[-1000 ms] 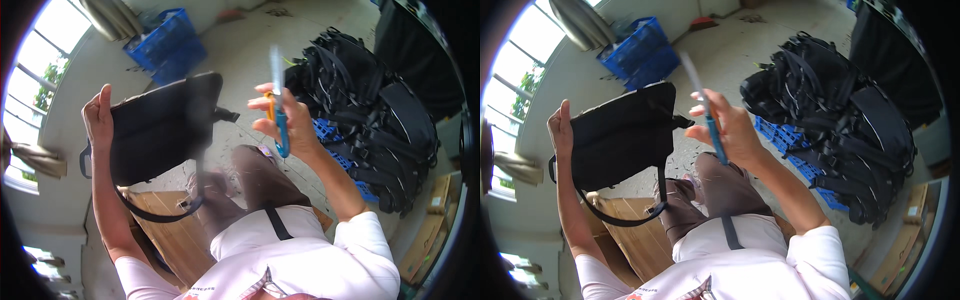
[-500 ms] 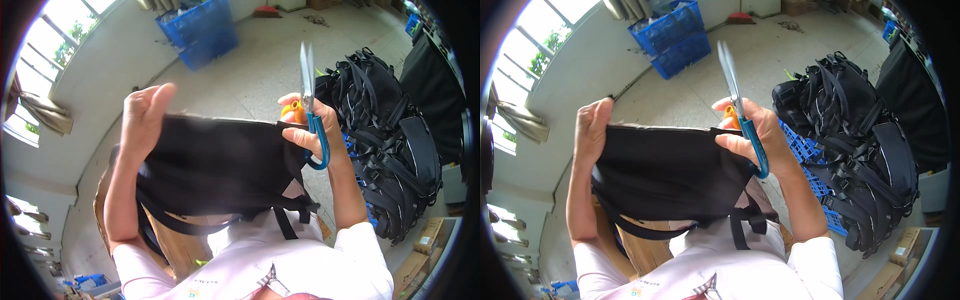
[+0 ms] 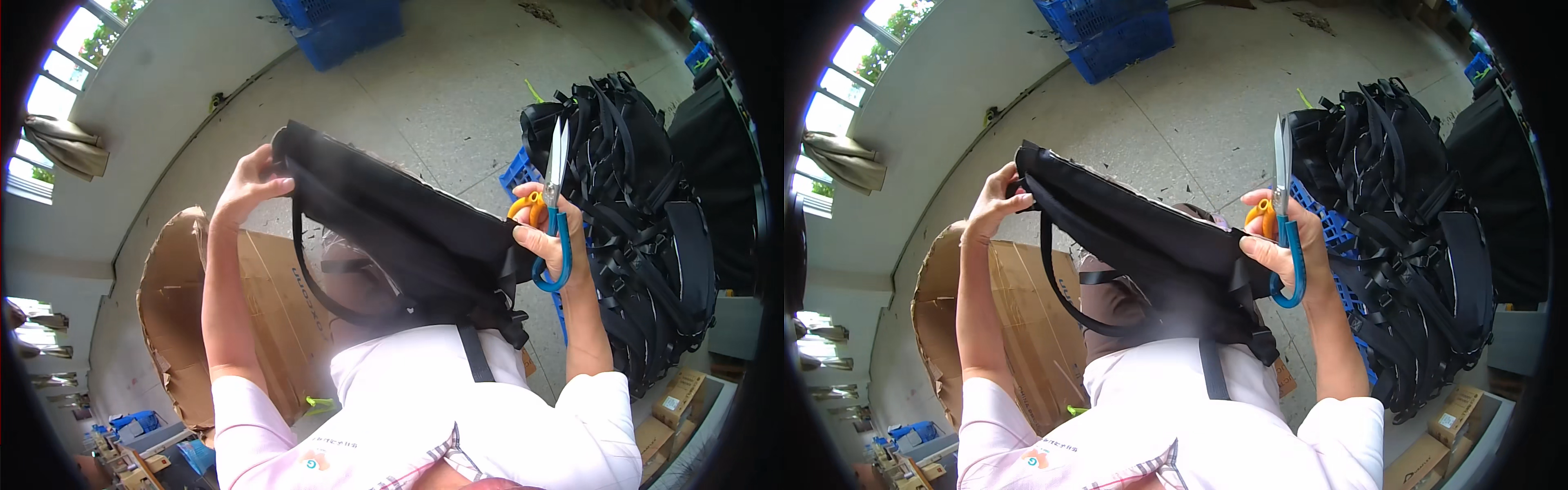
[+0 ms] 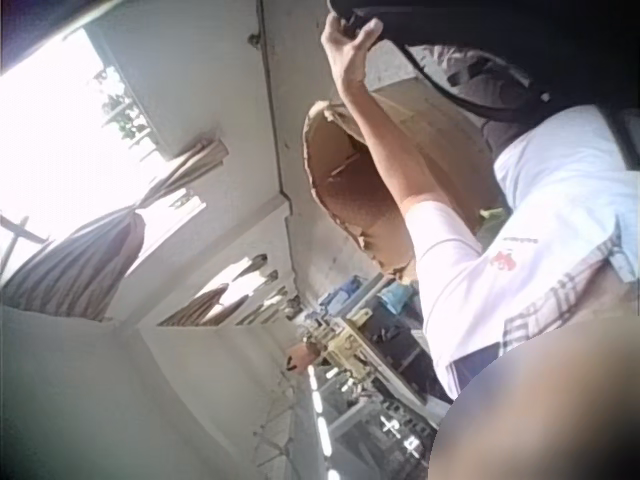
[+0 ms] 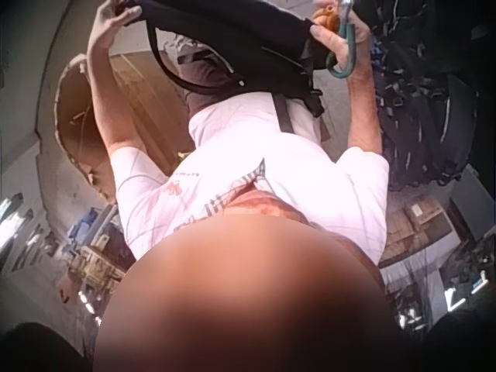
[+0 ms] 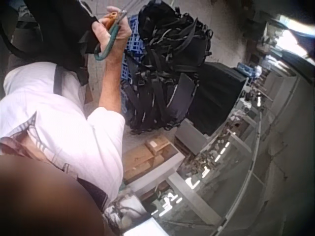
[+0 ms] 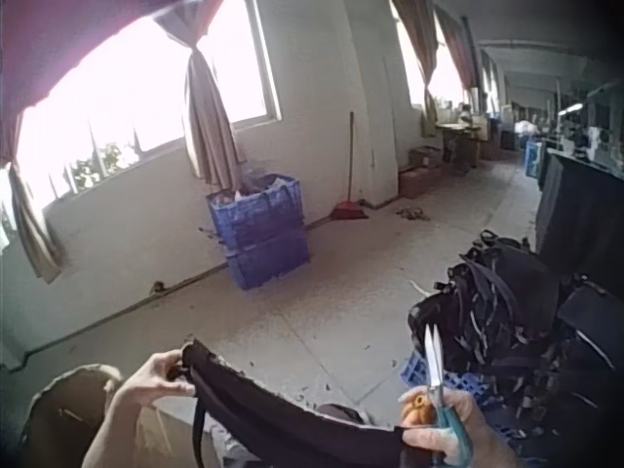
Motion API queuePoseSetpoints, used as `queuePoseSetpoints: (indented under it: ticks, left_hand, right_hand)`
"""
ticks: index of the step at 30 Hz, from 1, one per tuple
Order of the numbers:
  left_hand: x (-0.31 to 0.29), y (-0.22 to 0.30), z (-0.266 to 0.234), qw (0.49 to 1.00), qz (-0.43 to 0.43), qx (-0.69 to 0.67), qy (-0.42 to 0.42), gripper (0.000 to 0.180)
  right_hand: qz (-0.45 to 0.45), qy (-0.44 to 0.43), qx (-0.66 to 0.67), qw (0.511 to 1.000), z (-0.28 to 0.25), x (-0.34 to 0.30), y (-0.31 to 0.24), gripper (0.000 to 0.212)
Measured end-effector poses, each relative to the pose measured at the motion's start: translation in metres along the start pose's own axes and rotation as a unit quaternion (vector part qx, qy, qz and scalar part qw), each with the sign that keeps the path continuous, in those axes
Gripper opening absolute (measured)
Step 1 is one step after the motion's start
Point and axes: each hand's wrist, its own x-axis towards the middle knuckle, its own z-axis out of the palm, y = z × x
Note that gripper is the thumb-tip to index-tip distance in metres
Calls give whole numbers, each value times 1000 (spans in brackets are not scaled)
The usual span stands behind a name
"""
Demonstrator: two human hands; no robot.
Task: Using scissors to trim excess fabric or threads from the straps of a black backpack.
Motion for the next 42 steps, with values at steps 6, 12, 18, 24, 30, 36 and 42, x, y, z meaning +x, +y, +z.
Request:
queuePoseSetpoints:
  ticks: [6,12,18,24,30,36,42]
  left_hand:
    - [7,-18,17,982,121,-130,59,27]
    - [10,-14,30,953,213,-190,106,21]
    - [3,-2,42,938,236,-213,136,18]
    - [-3,5,46,937,234,-209,152,16]
    - [-4,4,51,946,212,-187,161,16]
    - [-7,-1,52,951,196,-172,164,20]
    - [-10,2,53,951,199,-171,162,23]
  right_hand:
    - [15,-37,-127,991,-23,-2,-8,52]
    - [-112,-122,-389,906,-20,24,-36,80]
    - [-148,-137,-445,872,-9,38,-41,72]
    - [-203,-144,-454,856,-1,44,-43,66]
    - [-220,-154,-466,843,0,41,-41,53]
    - [-240,-129,-432,860,6,29,-28,52]
    - [-184,-160,-445,862,16,37,-44,58]
